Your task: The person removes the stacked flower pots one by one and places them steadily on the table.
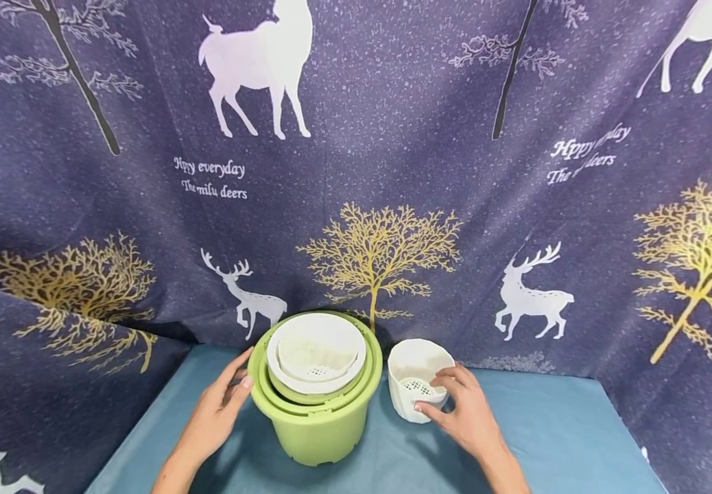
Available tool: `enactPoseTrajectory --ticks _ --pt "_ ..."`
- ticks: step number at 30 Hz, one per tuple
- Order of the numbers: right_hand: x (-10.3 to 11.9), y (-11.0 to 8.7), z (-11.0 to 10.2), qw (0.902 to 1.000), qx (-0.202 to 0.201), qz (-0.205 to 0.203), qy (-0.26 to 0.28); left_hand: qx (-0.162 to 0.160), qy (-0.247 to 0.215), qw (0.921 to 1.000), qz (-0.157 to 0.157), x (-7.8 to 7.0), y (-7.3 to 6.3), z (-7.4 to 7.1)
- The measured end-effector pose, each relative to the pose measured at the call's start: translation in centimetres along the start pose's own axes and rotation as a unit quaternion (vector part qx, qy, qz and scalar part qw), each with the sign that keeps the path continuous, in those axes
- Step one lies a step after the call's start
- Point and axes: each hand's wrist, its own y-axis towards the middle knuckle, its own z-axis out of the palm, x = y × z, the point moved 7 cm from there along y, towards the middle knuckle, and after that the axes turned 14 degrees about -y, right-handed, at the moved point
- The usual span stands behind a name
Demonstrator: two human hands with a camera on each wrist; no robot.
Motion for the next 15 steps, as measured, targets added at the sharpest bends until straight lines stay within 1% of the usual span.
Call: enactPoseTrajectory --ticks 8,15 --pt "0.0 0.2 -0.7 1.0000 0.004 0.006 0.006 0.002 -0.002 1.0000 0.002 0.1 0.0 -0.1" --pt "0.6 0.8 -2.0 0.9999 -0.012 -0.004 0.008 0.005 -0.006 1.0000 0.005 0.1 0.0 -0.1"
